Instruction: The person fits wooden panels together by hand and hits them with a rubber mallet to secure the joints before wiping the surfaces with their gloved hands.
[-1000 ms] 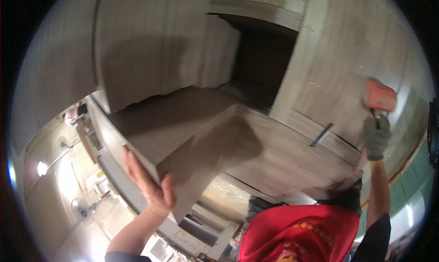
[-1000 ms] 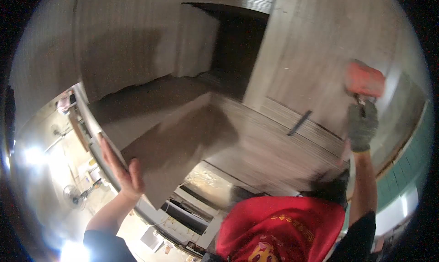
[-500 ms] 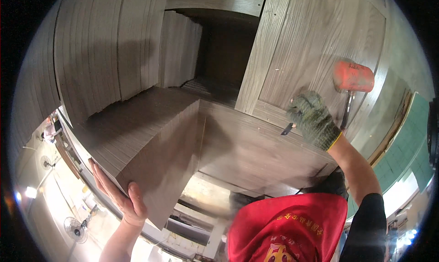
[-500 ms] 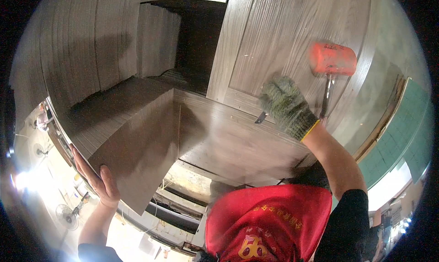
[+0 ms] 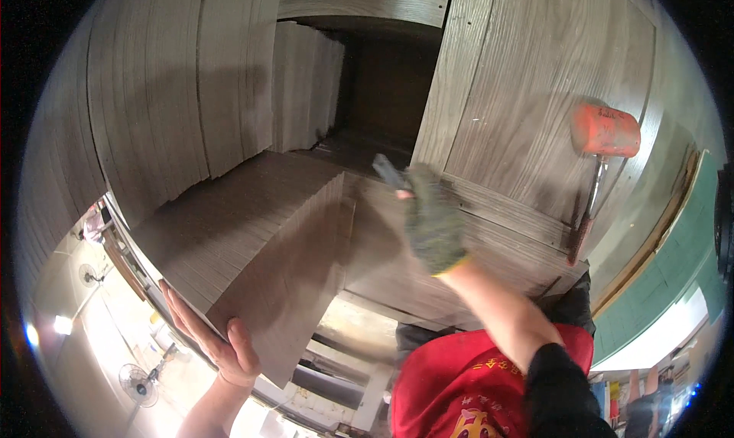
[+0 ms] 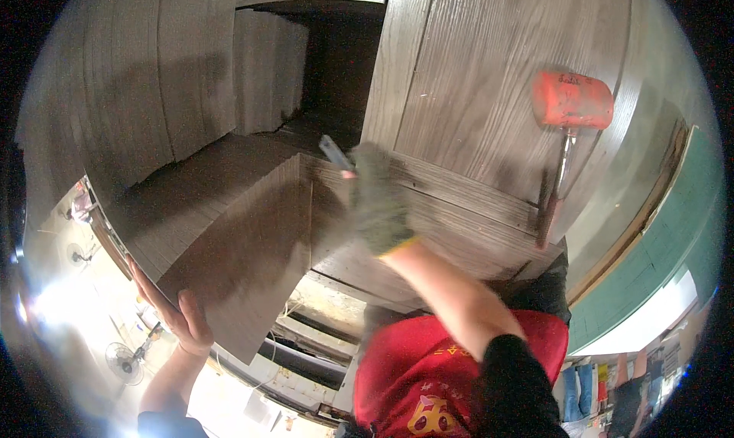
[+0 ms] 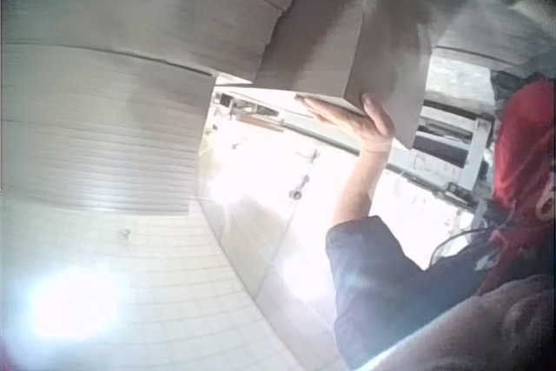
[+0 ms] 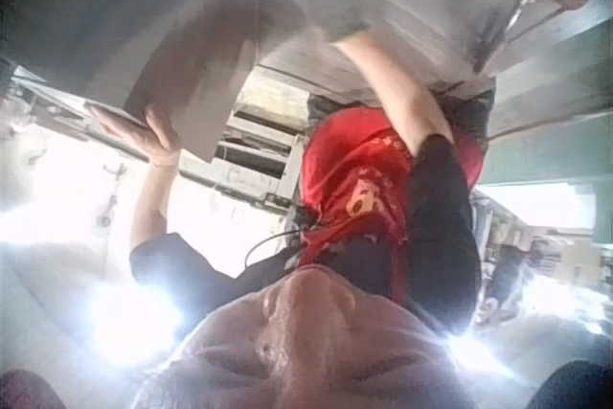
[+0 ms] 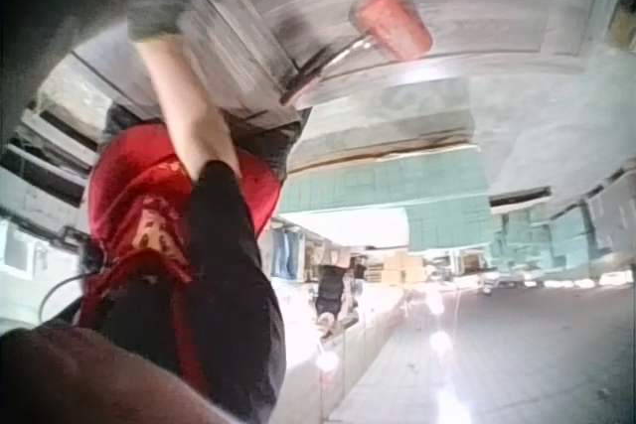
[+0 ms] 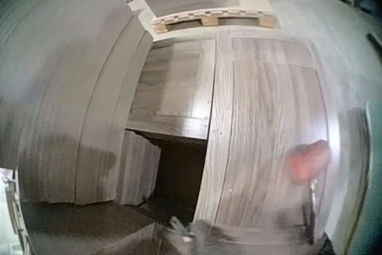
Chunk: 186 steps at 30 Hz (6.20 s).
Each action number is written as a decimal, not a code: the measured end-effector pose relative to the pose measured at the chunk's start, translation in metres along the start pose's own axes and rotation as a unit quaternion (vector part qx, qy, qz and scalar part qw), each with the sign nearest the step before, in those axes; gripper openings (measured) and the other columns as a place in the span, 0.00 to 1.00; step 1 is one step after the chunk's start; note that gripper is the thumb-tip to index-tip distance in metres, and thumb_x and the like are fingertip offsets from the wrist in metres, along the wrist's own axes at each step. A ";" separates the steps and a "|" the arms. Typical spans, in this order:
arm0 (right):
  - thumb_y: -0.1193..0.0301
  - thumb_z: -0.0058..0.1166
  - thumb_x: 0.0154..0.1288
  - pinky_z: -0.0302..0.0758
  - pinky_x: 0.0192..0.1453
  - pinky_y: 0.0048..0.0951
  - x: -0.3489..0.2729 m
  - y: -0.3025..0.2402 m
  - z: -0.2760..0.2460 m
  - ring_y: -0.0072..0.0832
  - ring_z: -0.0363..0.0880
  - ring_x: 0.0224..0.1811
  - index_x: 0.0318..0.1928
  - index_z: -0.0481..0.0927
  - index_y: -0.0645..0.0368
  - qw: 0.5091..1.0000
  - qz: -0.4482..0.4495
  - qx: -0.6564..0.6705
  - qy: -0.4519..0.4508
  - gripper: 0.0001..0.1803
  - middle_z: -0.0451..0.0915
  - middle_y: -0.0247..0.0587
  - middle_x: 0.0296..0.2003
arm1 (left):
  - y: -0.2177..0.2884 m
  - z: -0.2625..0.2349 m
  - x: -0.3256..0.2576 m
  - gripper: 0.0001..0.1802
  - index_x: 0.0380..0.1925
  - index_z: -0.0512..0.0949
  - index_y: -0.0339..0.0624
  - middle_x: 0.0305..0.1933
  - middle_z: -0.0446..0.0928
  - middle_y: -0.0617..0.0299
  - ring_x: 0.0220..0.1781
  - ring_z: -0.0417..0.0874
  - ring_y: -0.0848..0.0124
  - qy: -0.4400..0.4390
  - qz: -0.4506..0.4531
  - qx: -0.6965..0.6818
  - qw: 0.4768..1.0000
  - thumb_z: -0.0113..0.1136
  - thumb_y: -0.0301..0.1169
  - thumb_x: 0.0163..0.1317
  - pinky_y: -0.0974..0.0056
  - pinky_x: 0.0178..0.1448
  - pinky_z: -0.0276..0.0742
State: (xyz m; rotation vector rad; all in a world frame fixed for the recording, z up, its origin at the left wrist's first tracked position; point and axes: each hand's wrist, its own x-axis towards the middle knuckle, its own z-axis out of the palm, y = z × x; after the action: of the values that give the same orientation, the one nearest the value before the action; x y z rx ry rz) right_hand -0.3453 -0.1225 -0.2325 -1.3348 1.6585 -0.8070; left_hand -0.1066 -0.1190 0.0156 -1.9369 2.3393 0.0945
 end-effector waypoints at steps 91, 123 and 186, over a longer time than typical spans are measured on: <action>0.74 0.46 0.67 0.78 0.40 0.45 -0.003 -0.035 0.090 0.44 0.82 0.38 0.68 0.65 0.58 0.962 -0.179 0.194 0.066 0.28 0.82 0.53 0.40 | -0.016 0.002 -0.024 0.46 0.76 0.36 0.32 0.80 0.37 0.41 0.82 0.36 0.49 -0.017 -0.082 -0.098 0.992 0.38 0.51 0.69 0.43 0.80 0.34; 0.73 0.54 0.57 0.78 0.55 0.48 -0.017 -0.116 0.029 0.42 0.85 0.44 0.63 0.73 0.58 0.927 -0.119 0.260 -0.243 0.30 0.83 0.51 0.44 | -0.034 -0.010 -0.039 0.49 0.75 0.34 0.32 0.80 0.35 0.41 0.82 0.34 0.50 -0.047 -0.099 -0.164 0.980 0.42 0.49 0.67 0.45 0.79 0.33; 0.67 0.46 0.72 0.79 0.38 0.43 -0.027 -0.087 0.089 0.40 0.84 0.35 0.50 0.79 0.57 0.947 -0.079 0.310 -0.011 0.13 0.84 0.53 0.39 | -0.020 0.000 -0.024 0.51 0.75 0.33 0.32 0.80 0.35 0.41 0.82 0.34 0.49 -0.044 -0.102 -0.190 0.976 0.43 0.50 0.64 0.43 0.79 0.35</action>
State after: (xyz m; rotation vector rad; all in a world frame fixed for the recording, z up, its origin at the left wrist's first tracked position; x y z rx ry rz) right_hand -0.2252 -0.1138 -0.1900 -1.0214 1.1400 -1.2756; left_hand -0.0828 -0.0997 0.0185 -2.2725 2.1732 0.6381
